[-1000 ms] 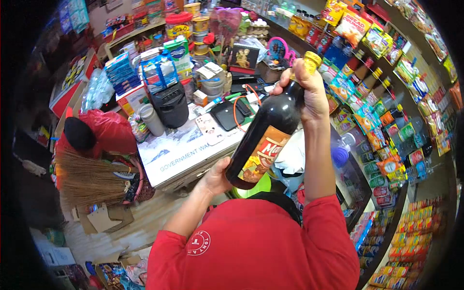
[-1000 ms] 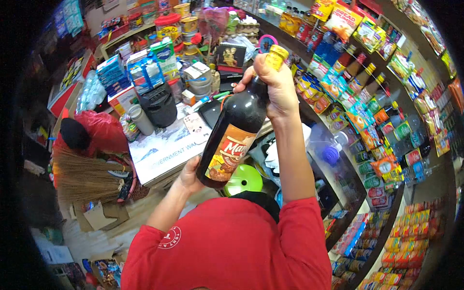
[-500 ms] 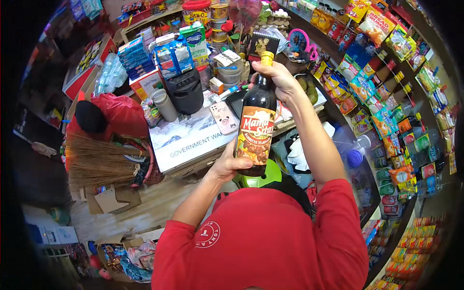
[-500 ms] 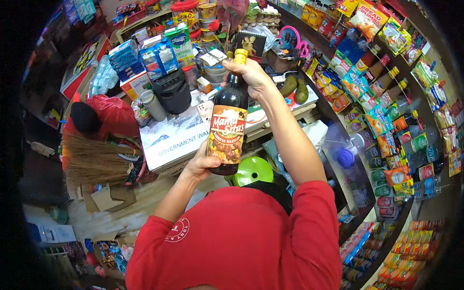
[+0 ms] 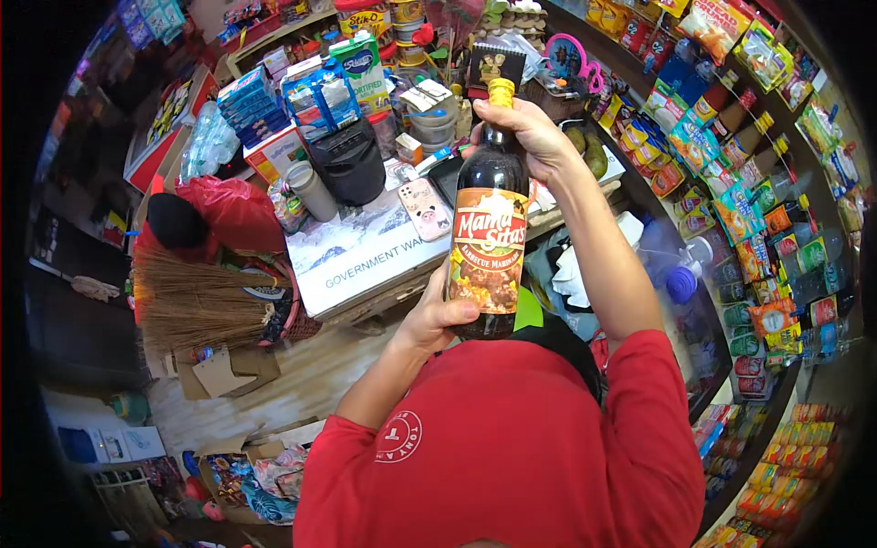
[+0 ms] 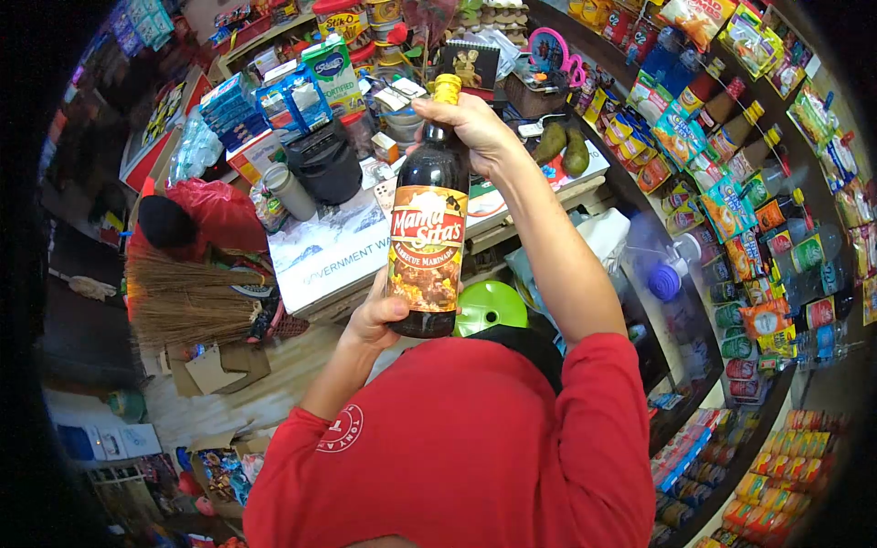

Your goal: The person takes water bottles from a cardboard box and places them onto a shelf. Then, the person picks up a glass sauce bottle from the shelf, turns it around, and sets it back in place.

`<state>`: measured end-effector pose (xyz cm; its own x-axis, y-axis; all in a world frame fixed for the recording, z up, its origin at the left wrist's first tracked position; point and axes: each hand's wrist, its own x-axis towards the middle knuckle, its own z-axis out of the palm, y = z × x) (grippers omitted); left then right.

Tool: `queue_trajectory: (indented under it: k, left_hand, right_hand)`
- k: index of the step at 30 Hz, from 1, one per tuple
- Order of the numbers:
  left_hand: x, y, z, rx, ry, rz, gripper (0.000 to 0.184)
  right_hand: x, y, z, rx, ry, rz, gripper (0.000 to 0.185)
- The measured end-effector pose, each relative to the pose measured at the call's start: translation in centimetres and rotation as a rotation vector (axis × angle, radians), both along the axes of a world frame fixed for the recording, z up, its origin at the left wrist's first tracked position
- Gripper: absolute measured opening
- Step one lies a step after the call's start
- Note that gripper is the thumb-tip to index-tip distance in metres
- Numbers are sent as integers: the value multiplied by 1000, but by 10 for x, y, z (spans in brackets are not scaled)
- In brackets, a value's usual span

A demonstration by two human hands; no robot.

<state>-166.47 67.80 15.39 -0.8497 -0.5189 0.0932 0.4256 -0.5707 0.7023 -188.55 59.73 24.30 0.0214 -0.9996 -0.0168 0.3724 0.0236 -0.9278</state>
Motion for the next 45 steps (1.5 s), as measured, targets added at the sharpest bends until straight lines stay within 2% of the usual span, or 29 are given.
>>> queue_trajectory:
  k: [9,14,17,21,25,36,41,45]
  left_hand:
    - [9,3,-11,89,43,-71,95]
    - [14,5,-22,131,81,-114,98]
    - [18,0,-38,162,189,-290,97]
    - [19,1,-47,198,275,-348,100]
    - [19,8,-42,166,256,-288,100]
    - [26,11,-48,188,273,-321,104]
    - [30,12,-49,206,259,-334,101]
    - [32,13,-46,206,254,-335,99]
  right_hand:
    - [7,11,0,8,-115,-22,25]
    - [18,18,5,-61,-73,11,26]
    - [27,24,14,-99,-36,33,27]
    - [34,28,19,-135,-17,37,27]
    - [42,32,22,-161,-31,39,27]
    - [54,32,21,-163,-42,45,25]
    - [60,31,21,-140,-80,35,31]
    - [60,29,19,-148,-68,59,29]
